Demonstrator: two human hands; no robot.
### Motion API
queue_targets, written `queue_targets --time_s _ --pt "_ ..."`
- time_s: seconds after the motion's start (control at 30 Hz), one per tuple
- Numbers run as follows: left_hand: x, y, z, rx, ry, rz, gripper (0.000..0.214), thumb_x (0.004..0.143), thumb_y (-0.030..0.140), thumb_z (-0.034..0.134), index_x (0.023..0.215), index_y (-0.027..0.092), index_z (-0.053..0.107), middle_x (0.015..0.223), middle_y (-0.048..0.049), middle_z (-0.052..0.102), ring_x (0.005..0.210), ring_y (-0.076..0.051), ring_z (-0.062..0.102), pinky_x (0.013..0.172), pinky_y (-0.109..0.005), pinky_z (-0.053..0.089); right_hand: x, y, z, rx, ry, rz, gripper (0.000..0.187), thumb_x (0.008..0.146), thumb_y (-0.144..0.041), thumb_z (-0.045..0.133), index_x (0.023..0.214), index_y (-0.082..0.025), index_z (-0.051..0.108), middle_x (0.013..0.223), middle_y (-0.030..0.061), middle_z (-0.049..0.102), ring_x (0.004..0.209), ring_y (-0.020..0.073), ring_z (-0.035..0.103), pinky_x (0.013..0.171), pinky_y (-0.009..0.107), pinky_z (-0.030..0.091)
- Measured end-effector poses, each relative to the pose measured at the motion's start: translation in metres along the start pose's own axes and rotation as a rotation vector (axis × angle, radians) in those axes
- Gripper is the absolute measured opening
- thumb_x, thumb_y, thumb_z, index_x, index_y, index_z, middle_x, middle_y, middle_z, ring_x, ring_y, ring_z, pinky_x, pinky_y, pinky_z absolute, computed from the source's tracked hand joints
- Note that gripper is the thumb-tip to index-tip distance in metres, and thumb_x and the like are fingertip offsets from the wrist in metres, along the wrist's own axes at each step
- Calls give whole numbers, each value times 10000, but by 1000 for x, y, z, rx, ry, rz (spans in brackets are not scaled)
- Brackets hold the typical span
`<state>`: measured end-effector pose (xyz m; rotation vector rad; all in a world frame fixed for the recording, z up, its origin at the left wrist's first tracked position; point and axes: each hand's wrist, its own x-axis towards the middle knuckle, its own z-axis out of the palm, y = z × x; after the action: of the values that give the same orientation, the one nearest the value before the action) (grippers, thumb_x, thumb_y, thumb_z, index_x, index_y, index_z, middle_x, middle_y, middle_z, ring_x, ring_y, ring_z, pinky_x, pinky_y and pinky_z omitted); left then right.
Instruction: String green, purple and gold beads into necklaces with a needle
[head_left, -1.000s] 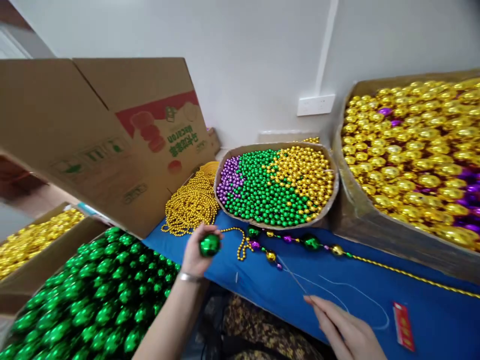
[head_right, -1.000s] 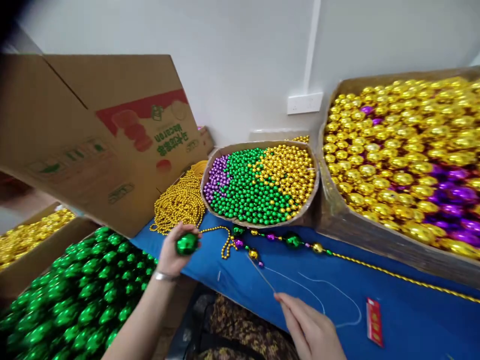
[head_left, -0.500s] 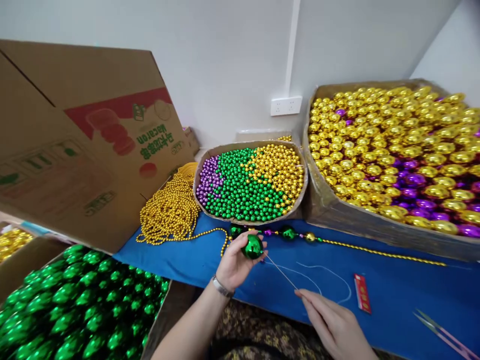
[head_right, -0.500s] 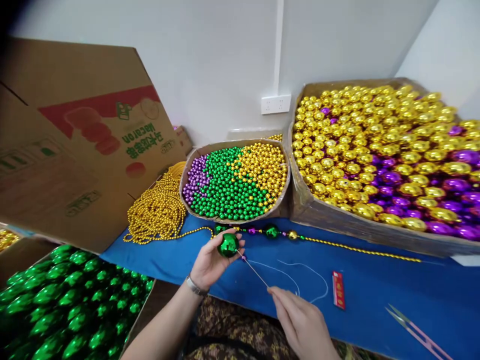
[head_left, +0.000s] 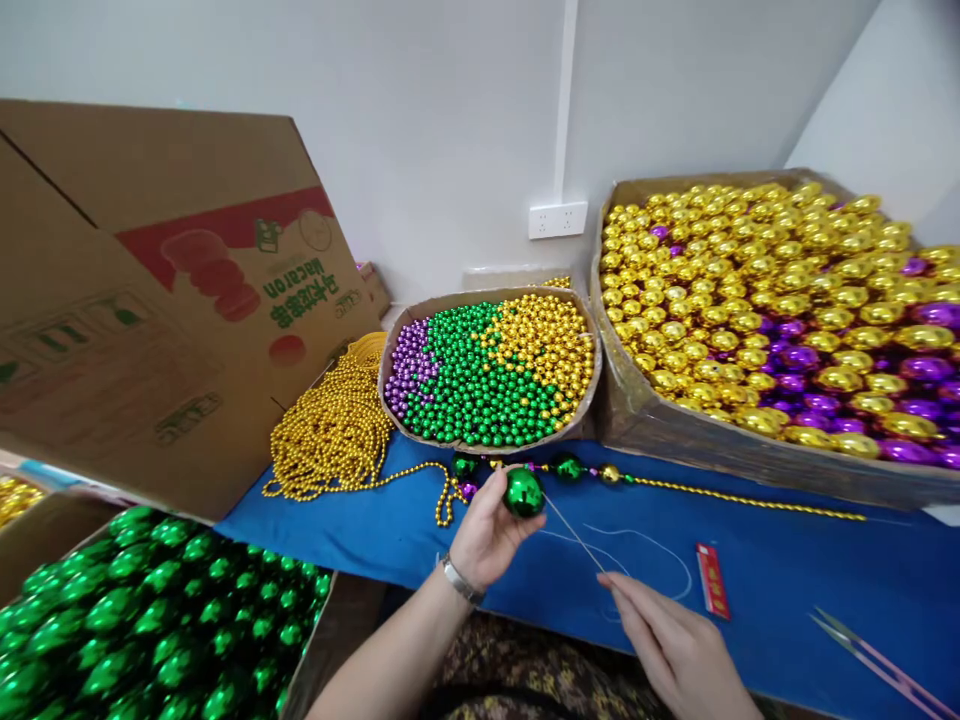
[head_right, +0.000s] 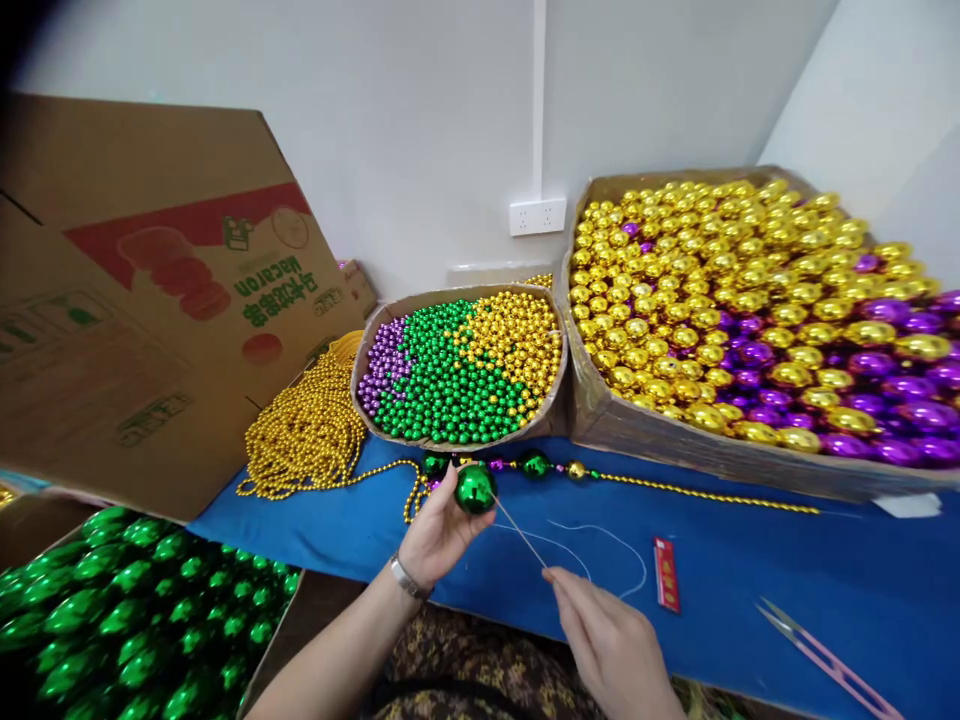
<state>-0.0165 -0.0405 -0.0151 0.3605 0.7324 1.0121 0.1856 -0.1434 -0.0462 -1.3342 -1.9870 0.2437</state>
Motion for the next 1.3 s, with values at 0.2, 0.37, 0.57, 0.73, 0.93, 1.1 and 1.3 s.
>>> queue_targets --time_s 0.2,0.37,0.57,0.73,0.93,1.1,1.3 --pt "9 1 7 -150 68 92 250 791 291 647 1011 187 590 974 -28 643 878 -170 607 841 -410 515 -7 -6 5 30 -59 -39 300 906 -190 391 1074 -203 639 942 46 726 812 175 704 662 210 574" --pt "9 1 13 -192 93 109 239 796 318 640 998 197 600 954 -18 646 860 -155 607 858 -396 513 -8 -6 9 40 -83 -17 305 907 -194 386 1082 -211 635 947 46 726 815 174 703 654 203 570" --pt "8 0 15 -223 78 121 239 812 330 620 1008 196 600 968 -29 646 887 -168 608 861 -401 512 -2 -10 9 4 -85 -13 301 917 -190 360 1042 -203 633 915 46 731 775 162 707 626 196 561" --pt "6 -2 15 -229 72 154 256 796 319 640 1022 208 595 1015 -27 637 892 -166 605 860 -397 511 -6 -9 12 20 -103 1 298 928 -189 342 1061 -194 609 938 65 726 787 152 705 614 180 549" --pt "6 -3 15 -234 74 178 226 781 310 658 973 204 601 1017 -26 629 900 -169 593 865 -411 504 -8 -6 13 19 -99 -8 269 932 -190 352 1069 -196 584 943 60 724 788 147 704 630 181 545" --pt "8 -4 14 -216 72 191 228 784 314 654 972 199 594 1008 -27 610 909 -167 575 863 -405 498 -9 -7 14 17 -89 -10 269 934 -192 349 1073 -192 580 921 57 727 776 147 704 630 182 543" --pt "-2 -17 17 -84 -11 244 220 772 238 667 969 218 570 977 -4 564 875 -146 559 868 -438 483 0 -11 17 47 -76 46 263 939 -209 333 1033 -205 579 894 50 730 736 138 706 611 174 538"
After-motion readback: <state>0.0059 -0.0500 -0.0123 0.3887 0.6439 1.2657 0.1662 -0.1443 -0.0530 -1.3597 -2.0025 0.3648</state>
